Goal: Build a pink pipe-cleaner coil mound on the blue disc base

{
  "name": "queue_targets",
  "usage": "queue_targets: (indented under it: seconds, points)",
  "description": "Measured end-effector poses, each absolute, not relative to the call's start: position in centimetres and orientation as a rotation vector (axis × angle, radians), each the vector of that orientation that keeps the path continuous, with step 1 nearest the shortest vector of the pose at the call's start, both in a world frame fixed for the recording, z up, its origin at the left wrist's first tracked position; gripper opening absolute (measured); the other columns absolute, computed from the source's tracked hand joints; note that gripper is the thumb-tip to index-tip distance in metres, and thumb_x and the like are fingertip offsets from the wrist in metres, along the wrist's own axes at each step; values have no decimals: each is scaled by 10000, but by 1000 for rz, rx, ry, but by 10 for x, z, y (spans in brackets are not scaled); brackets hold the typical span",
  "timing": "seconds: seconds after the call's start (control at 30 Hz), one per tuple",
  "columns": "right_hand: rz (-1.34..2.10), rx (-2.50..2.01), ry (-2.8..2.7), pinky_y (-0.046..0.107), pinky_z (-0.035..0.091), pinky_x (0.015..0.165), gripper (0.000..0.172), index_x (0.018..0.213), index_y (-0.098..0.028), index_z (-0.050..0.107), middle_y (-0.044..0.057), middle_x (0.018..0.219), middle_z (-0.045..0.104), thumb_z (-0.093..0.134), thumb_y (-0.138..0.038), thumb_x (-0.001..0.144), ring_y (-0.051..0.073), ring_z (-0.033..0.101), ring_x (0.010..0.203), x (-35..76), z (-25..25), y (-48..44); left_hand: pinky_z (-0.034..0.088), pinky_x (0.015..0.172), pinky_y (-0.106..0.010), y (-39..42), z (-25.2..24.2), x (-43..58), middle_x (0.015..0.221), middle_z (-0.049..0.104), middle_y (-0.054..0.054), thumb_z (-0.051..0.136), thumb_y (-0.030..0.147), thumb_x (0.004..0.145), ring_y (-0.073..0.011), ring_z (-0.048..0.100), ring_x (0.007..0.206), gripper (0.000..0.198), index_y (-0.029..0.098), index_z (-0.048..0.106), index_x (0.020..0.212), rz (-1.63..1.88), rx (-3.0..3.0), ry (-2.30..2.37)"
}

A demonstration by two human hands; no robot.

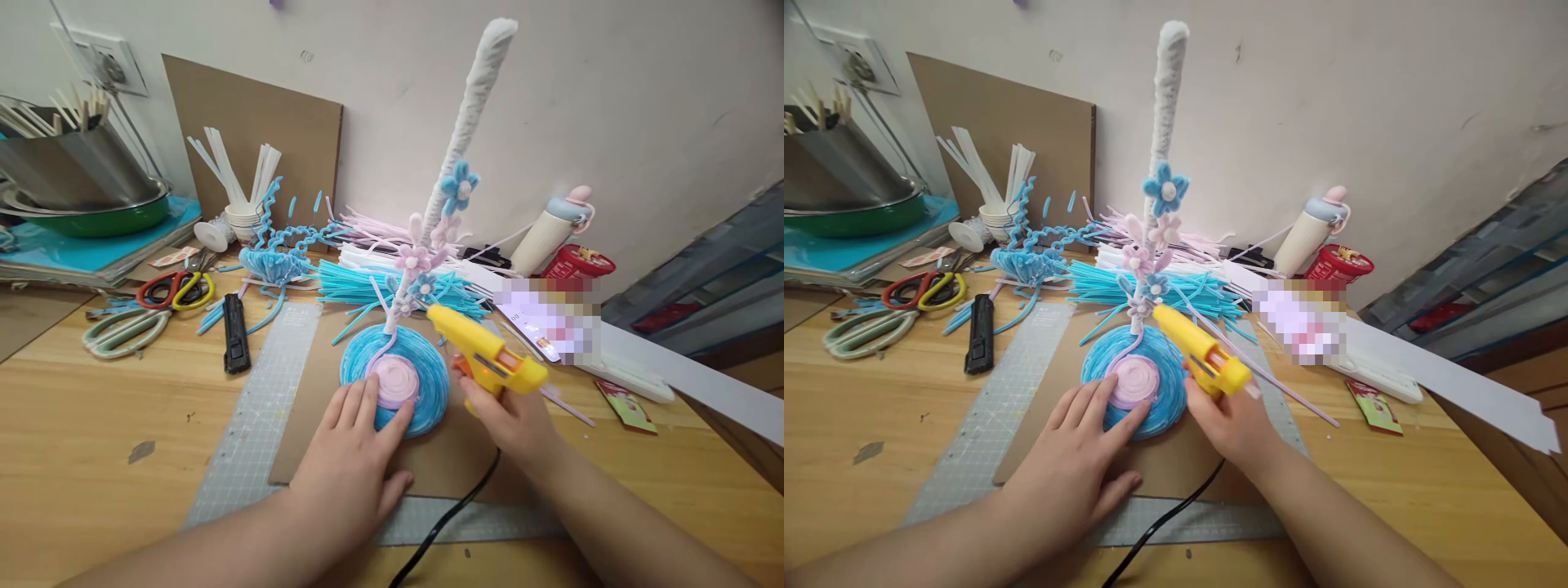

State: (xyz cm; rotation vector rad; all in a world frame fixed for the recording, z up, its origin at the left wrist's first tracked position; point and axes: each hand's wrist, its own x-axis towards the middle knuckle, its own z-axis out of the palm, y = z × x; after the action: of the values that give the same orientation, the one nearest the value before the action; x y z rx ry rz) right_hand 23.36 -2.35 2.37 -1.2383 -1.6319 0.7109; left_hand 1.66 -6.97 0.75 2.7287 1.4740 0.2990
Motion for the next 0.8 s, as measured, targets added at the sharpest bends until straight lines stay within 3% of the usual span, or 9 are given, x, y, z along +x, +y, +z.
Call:
queue_targets:
  seconds: [0.07, 0.2, 0.33, 0.43, 0.57, 0.7, 0.8]
  points:
    - [926, -1292, -1558, 348, 515, 709, 193, 975, -214, 578, 63, 891, 648, 580, -286, 796, 216, 628, 782, 248, 21, -29, 342, 1028, -556, -69, 8, 17, 1453, 403, -199, 536, 585, 834, -400, 422, 1292, 662, 303, 387, 1414, 290, 2721, 1474]
    - [1351, -1364, -1454, 277, 413, 501, 159, 849, -172, 598, -7, 613, 557, 584, -280, 733, 129, 501, 497, 263, 28, -22, 341, 1028, -563, -68, 8, 18, 1458, 398, -198, 542, 553, 839, -401, 416, 1300, 649, 310, 380, 1419, 280, 2724, 1488]
    - [1587, -1404, -1471, 240, 357, 446, 272, 829, -146, 612, -31, 564, 506, 639, -408, 761, 90, 458, 446, 263, 41, -4, 347, 1024, -574, -67, 8, 19, 1455, 399, -210, 596, 467, 814, -408, 423, 1295, 656, 298, 392, 1414, 240, 2732, 1492]
    - [1644, -1393, -1528, 221, 353, 403, 423, 816, -136, 605, -21, 614, 525, 675, -547, 741, 67, 428, 432, 256, 45, 10, 354, 1021, -580, -67, 10, 19, 1462, 388, -218, 606, 449, 804, -414, 421, 1295, 673, 297, 381, 1420, 232, 2727, 1485]
    - [1636, -1355, -1576, 206, 376, 383, 492, 834, -151, 569, 17, 771, 591, 677, -617, 718, 42, 410, 448, 245, 45, 23, 364, 1008, -597, -68, 11, 19, 1455, 395, -230, 630, 434, 783, -431, 424, 1289, 701, 291, 382, 1422, 176, 2721, 1473]
    - [1641, -1449, -1631, 204, 367, 384, 504, 770, -178, 544, -70, 544, 464, 649, -667, 705, 52, 398, 404, 238, 47, 29, 374, 997, -603, -67, 10, 19, 1459, 380, -249, 612, 437, 795, -433, 428, 1287, 681, 281, 388, 1419, 187, 2727, 1456]
    - [1654, -1493, -1639, 204, 351, 386, 520, 736, -186, 536, -88, 493, 414, 649, -690, 679, 58, 403, 396, 236, 48, 30, 371, 1001, -602, -67, 9, 18, 1464, 375, -245, 616, 438, 793, -431, 431, 1284, 687, 278, 386, 1419, 218, 2736, 1455]
